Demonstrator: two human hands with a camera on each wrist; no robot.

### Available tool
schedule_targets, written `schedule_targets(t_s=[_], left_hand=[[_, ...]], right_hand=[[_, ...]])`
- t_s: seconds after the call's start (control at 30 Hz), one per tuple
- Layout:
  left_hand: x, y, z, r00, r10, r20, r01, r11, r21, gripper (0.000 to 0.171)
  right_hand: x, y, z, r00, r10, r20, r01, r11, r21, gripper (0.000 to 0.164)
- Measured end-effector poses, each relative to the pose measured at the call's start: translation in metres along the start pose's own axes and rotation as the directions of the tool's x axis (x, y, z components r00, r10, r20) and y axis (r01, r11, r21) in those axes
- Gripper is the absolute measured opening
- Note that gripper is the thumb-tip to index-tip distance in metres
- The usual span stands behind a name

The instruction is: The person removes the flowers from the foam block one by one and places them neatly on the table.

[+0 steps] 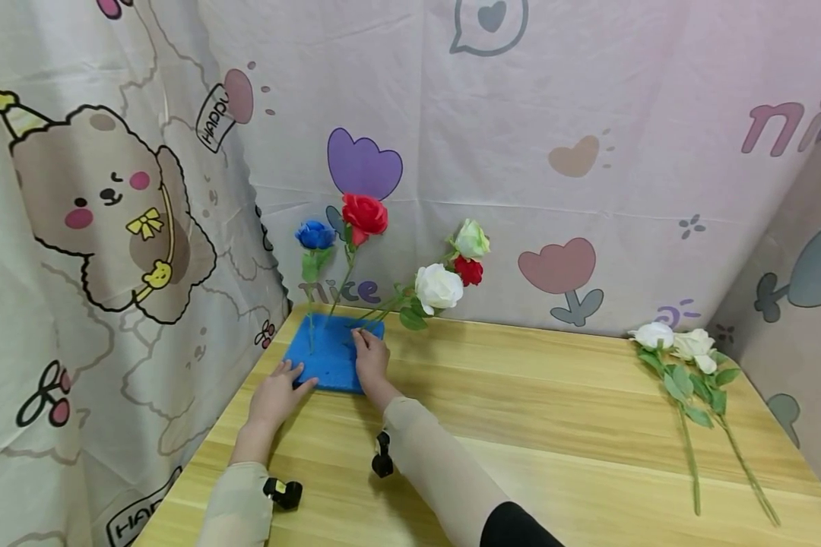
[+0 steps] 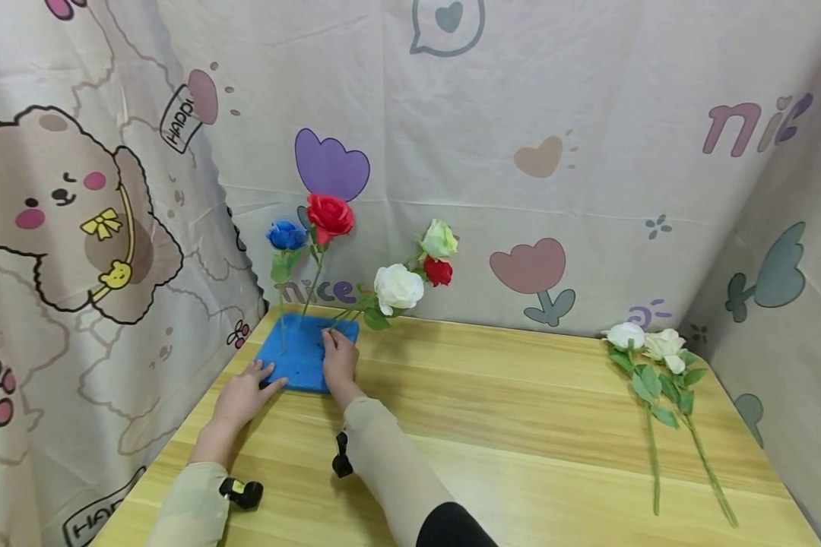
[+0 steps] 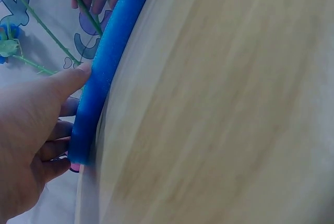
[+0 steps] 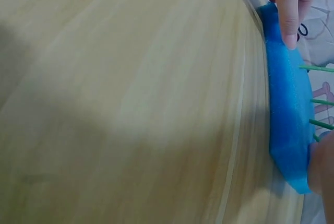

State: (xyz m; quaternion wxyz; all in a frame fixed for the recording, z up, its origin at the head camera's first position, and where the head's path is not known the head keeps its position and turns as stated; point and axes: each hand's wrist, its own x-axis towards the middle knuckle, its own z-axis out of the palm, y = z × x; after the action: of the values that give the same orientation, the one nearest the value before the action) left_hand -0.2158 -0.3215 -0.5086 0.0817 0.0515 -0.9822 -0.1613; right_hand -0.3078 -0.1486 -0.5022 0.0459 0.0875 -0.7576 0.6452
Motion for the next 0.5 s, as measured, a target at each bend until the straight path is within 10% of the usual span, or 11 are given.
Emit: schedule_targets(t_s=[0.5], left_hand=[[0.000,0.001,0.000,1.000,-0.012,0.008,0.012,1.000,-0.014,0.063]], right_hand=[[0.013,-0.016,-0.004,0.992,-0.125,0.013,0.126,0.985,-0.118,0.029]])
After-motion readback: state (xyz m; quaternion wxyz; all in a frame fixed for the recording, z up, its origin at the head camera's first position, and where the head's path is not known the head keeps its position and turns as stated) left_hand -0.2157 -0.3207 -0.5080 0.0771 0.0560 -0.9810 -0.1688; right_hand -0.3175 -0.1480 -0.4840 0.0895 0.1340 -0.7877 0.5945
